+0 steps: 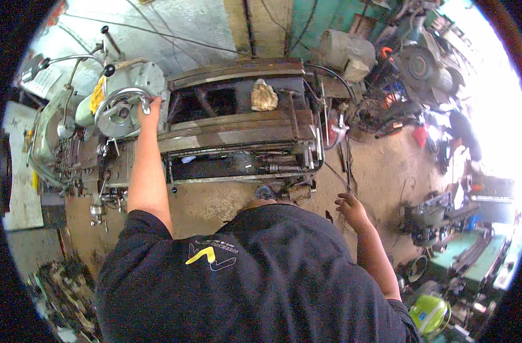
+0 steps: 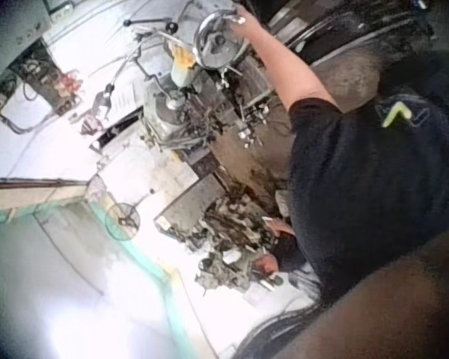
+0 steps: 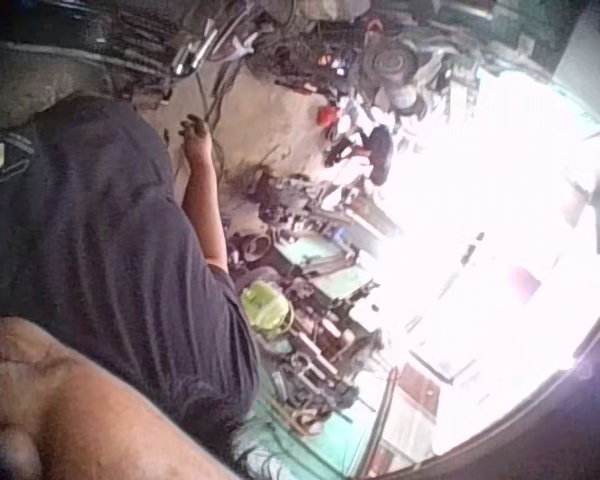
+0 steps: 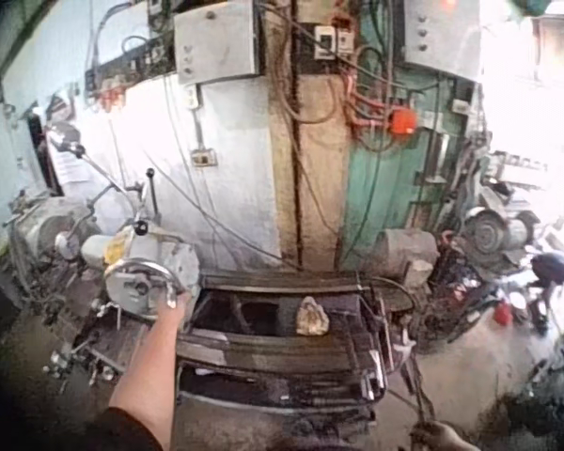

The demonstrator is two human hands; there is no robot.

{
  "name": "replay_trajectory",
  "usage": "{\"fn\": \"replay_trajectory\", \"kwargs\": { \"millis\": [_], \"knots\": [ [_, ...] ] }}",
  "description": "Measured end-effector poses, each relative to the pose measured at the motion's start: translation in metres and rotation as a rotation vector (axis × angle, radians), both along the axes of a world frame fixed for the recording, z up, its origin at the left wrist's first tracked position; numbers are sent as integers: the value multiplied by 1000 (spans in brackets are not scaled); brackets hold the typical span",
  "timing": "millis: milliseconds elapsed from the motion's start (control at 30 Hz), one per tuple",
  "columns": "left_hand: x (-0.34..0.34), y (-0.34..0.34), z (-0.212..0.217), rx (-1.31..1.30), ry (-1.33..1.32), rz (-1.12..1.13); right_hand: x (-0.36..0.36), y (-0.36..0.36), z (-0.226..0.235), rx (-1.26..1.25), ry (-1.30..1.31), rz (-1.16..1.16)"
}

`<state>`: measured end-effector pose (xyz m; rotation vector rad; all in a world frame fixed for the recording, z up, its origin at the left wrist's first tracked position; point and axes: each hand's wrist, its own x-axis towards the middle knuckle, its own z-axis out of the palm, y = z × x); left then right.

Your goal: The person operates a metal lathe, adjusting the tool post and tailstock while machining a cylindrical metal workpiece. They use a vernier caliper to measure the workpiece and a cloth to wipe the machine bed and workpiece.

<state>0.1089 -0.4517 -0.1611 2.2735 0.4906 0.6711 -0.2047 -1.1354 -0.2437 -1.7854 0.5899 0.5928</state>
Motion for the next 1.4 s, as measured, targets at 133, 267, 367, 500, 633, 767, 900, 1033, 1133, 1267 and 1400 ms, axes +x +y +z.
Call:
{"fn": "replay_trajectory", "kwargs": {
  "millis": [133,267,367,500,633,767,900,1033,1133,1267,1400],
  "knots": [
    [-3,-15,11,-18,-29,75,19,-40,-30,-251,-5,433],
    [-3,-23,16,114,68,255,-3,-124,-81,-400,263,646],
    [-1,-22,5,127,46,324,-2,-183,-106,-318,437,576],
    [8,-15,-2,172,71,369,41,-229,-118,-269,446,574],
    [29,2,32,-280,-71,434,85,-275,-125,29,434,267],
    [41,23,70,-855,-540,408,80,-365,-145,199,380,190],
    [39,18,57,-717,-446,449,41,-466,-175,-72,595,37],
    [30,-27,53,-599,-456,479,17,-534,-208,-114,758,-81],
    [31,-76,78,-630,-455,567,37,-551,-228,-72,779,-100],
    [42,-150,88,-718,-523,561,109,-526,-244,128,658,-141],
    [46,-217,96,-823,-621,529,177,-487,-240,344,457,35]
  ]
}}
